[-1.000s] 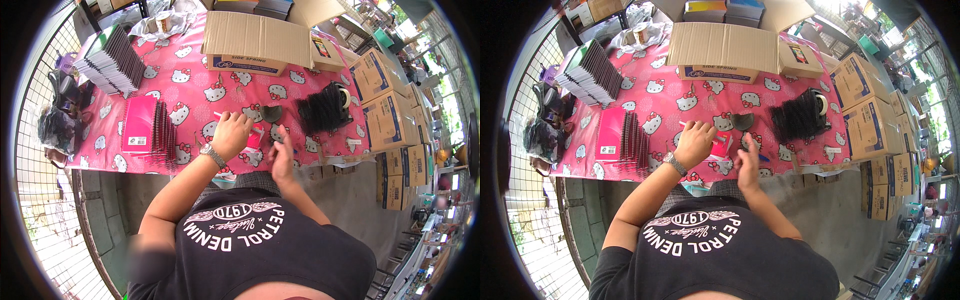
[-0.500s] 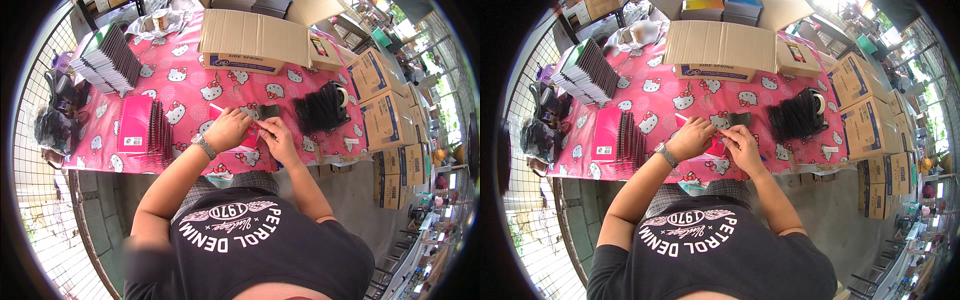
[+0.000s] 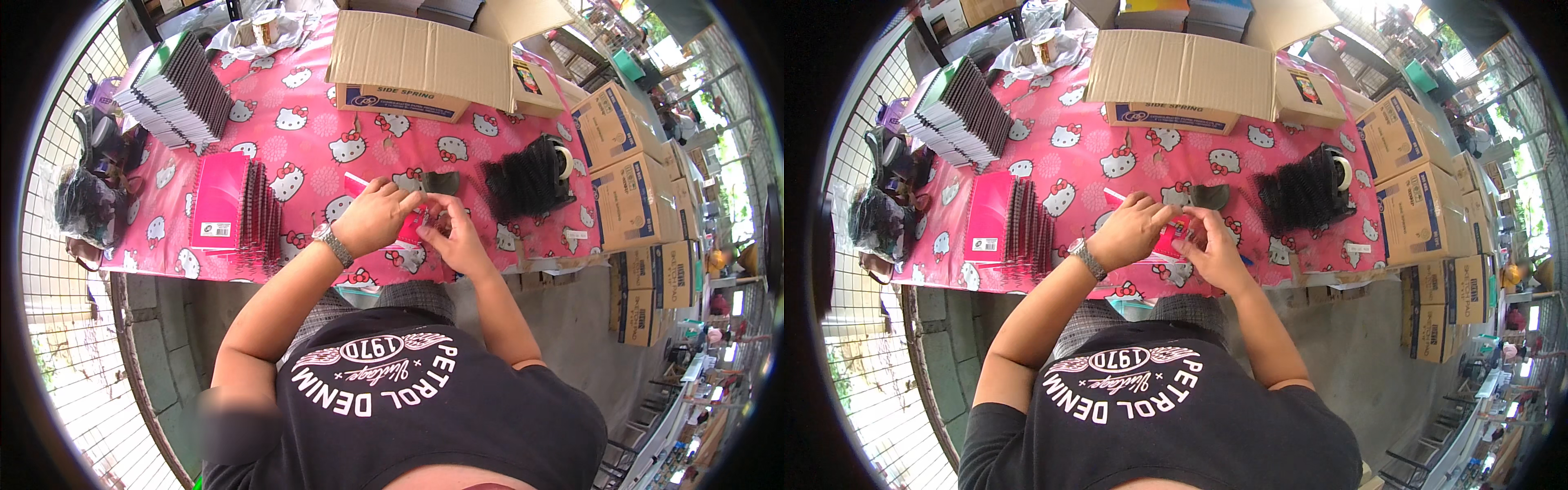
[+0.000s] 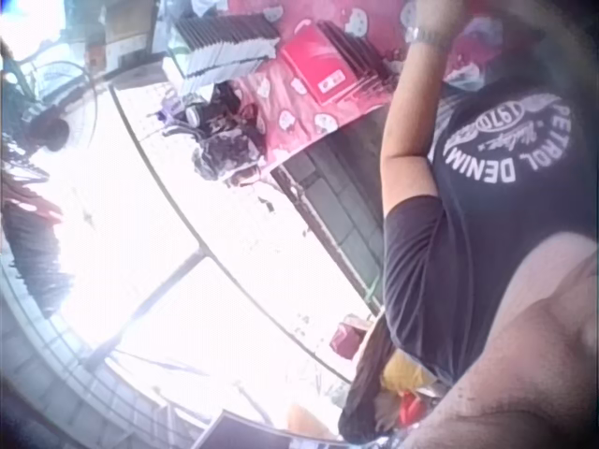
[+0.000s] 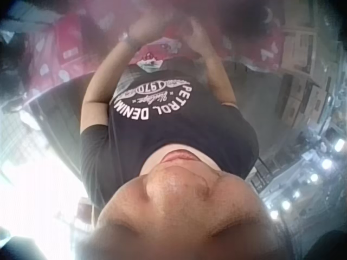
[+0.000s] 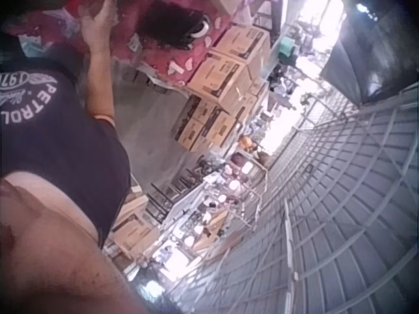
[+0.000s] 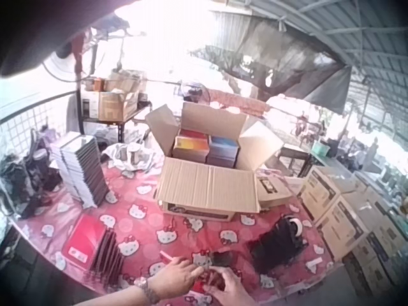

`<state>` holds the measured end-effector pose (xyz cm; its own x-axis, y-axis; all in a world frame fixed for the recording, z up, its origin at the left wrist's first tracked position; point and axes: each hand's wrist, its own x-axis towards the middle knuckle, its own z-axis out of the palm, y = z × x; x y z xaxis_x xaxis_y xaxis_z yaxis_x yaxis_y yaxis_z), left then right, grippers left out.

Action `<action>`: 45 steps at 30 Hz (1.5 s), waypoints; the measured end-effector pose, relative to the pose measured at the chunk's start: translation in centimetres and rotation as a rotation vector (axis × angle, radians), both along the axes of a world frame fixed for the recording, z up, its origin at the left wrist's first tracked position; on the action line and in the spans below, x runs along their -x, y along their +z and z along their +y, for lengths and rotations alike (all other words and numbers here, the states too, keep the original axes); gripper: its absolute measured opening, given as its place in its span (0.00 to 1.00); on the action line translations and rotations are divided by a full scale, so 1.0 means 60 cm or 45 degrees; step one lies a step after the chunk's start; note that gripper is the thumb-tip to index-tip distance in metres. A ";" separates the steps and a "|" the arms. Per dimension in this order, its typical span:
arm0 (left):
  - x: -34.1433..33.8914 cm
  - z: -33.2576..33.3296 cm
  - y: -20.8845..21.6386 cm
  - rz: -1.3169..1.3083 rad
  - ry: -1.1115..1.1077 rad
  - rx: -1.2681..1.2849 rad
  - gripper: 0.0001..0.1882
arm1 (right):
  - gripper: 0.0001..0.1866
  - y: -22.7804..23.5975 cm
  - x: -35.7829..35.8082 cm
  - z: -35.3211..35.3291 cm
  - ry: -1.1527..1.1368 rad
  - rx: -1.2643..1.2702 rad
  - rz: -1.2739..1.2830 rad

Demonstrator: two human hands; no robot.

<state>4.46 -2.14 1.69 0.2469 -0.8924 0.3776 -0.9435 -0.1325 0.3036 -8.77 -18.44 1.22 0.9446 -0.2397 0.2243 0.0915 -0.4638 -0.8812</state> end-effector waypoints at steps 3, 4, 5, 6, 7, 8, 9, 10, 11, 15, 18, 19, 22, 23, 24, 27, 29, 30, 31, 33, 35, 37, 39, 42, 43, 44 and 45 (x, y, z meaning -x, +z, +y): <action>0.002 0.003 0.011 0.017 -0.030 -0.060 0.12 | 0.18 0.032 0.005 0.007 -0.033 -0.043 0.182; 0.002 0.005 0.011 0.027 -0.044 -0.066 0.12 | 0.17 0.045 0.007 0.011 -0.033 -0.202 0.351; 0.002 0.008 0.009 0.037 -0.058 -0.072 0.12 | 0.16 0.044 0.007 0.014 0.005 0.000 0.220; 0.000 0.010 0.009 0.045 -0.073 -0.078 0.12 | 0.16 0.043 0.005 0.018 0.041 0.202 0.086; -0.001 0.012 0.008 0.061 -0.079 -0.081 0.11 | 0.15 0.045 0.003 0.017 0.074 0.151 0.132; -0.002 0.015 0.005 0.078 -0.083 -0.084 0.11 | 0.14 0.047 0.000 0.016 0.109 0.099 0.181; -0.004 0.018 0.002 0.096 -0.083 -0.082 0.11 | 0.14 0.058 -0.010 0.006 0.144 -0.201 0.408; -0.005 0.018 0.000 0.075 -0.083 -0.072 0.11 | 0.14 0.067 -0.018 -0.006 0.164 -0.505 0.633; -0.007 0.017 -0.002 0.055 -0.082 -0.063 0.11 | 0.14 0.015 -0.036 -0.036 0.071 -0.496 0.435; -0.016 0.010 -0.001 0.025 -0.152 -0.122 0.11 | 0.19 -0.123 -0.095 -0.129 -0.252 0.903 0.164; 0.009 0.020 -0.007 -0.134 0.213 0.032 0.13 | 0.19 -0.128 -0.102 -0.129 -0.168 0.979 0.246; 0.015 0.021 -0.010 -0.159 0.304 0.039 0.14 | 0.19 -0.124 -0.099 -0.135 -0.156 0.861 0.214; 0.015 0.031 -0.022 -0.078 0.375 -0.105 0.15 | 0.20 -0.047 -0.082 -0.115 0.313 -0.526 0.164; 0.013 0.032 -0.019 -0.031 0.323 -0.120 0.16 | 0.20 -0.012 -0.067 -0.102 0.514 -1.169 0.157; 0.010 0.028 -0.015 0.010 0.254 -0.131 0.16 | 0.21 0.007 -0.053 -0.097 0.563 -0.968 0.272; 0.009 0.019 -0.008 0.064 0.131 -0.039 0.17 | 0.22 0.031 -0.044 -0.100 0.549 0.103 0.506; 0.009 0.018 -0.001 0.078 0.116 -0.019 0.19 | 0.21 0.034 -0.036 -0.098 0.770 -0.776 0.285; 0.007 0.020 0.000 0.123 0.118 -0.004 0.19 | 0.21 0.033 -0.030 -0.096 0.855 -1.224 0.168; 0.001 0.019 0.002 0.167 0.123 0.011 0.19 | 0.21 0.034 -0.035 -0.098 0.847 -1.048 0.217; -0.010 0.025 0.004 0.257 0.129 0.053 0.19 | 0.21 0.019 -0.049 -0.102 0.598 -0.488 0.389; -0.023 0.030 -0.009 0.308 0.129 0.149 0.19 | 0.20 0.019 -0.053 -0.116 0.683 -0.821 0.331; -0.023 0.038 -0.013 0.330 0.159 0.151 0.19 | 0.20 0.030 -0.061 -0.103 0.691 -0.672 0.426; -0.026 0.041 -0.008 0.289 0.214 0.093 0.19 | 0.22 0.028 -0.078 -0.093 0.491 -0.314 0.521; -0.025 0.039 -0.011 0.274 0.197 0.030 0.18 | 0.24 0.030 -0.072 -0.091 0.854 -1.117 0.215; -0.021 0.042 -0.012 0.238 0.213 0.039 0.17 | 0.25 0.032 -0.075 -0.086 0.850 -0.999 0.215; -0.018 0.046 -0.011 0.203 0.228 0.048 0.16 | 0.25 0.025 -0.075 -0.084 0.757 -0.919 0.351; -0.020 0.048 -0.007 0.155 0.241 0.061 0.16 | 0.25 0.020 -0.079 -0.083 0.665 -0.829 0.473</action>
